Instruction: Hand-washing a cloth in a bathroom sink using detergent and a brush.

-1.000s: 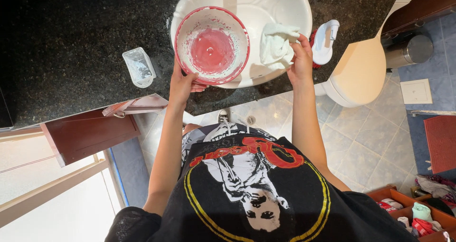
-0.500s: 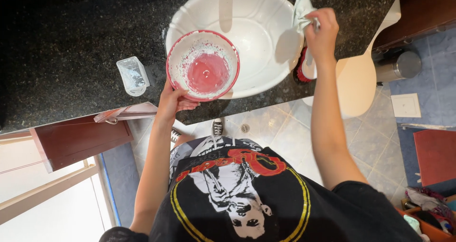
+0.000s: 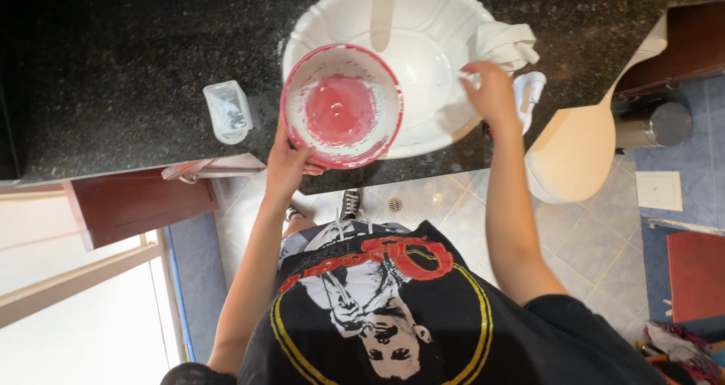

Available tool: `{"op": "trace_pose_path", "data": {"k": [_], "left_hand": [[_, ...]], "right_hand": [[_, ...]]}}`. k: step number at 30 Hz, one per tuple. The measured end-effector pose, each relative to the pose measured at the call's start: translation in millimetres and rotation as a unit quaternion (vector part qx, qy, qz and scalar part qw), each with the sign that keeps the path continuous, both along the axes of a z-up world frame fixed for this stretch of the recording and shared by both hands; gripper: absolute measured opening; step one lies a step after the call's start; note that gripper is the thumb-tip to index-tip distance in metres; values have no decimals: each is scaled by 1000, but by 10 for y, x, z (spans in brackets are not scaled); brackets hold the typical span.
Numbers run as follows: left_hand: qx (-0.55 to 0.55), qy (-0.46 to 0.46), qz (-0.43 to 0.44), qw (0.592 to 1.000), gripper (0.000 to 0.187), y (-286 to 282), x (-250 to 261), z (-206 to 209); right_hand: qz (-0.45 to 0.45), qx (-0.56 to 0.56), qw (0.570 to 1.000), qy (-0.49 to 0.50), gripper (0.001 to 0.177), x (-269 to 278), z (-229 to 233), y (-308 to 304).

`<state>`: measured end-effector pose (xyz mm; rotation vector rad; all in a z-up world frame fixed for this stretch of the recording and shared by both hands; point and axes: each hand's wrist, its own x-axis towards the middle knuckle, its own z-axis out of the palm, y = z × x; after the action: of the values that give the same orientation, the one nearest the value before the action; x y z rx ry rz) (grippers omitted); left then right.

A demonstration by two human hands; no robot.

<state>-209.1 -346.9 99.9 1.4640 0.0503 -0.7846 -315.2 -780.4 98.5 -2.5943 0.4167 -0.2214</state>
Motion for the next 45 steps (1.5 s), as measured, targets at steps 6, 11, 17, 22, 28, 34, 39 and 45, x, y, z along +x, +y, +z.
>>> {"op": "trace_pose_path", "data": {"k": [6, 11, 17, 22, 28, 34, 39, 45], "left_hand": [[-5, -26, -9, 1000, 90, -2, -77, 439], [-34, -12, 30, 999, 85, 190, -8, 264], [-38, -60, 46, 996, 81, 417, -61, 366], [6, -167, 32, 985, 77, 616, -104, 727], [-55, -137, 27, 989, 80, 906, 138, 353], [-45, -98, 1, 994, 77, 1132, 271, 294], [32, -141, -15, 989, 74, 1132, 300, 716], [31, -134, -72, 988, 73, 1088, 383, 573]], "right_hand": [[-18, 440, 898, -12, 40, 11, -328, 1087], [-27, 415, 909, 29, 24, 88, 46, 1647], [-16, 422, 906, 10, 17, 176, 24, 1855], [-9, 455, 890, -25, 9, 286, 325, 2208], [-5, 384, 915, -120, 14, 313, 412, 2487], [-39, 315, 943, -104, 25, 204, 351, 2685], [-174, 479, 860, -37, 31, 161, 74, 2860], [-237, 516, 822, -41, 29, -28, 17, 2996]]}}
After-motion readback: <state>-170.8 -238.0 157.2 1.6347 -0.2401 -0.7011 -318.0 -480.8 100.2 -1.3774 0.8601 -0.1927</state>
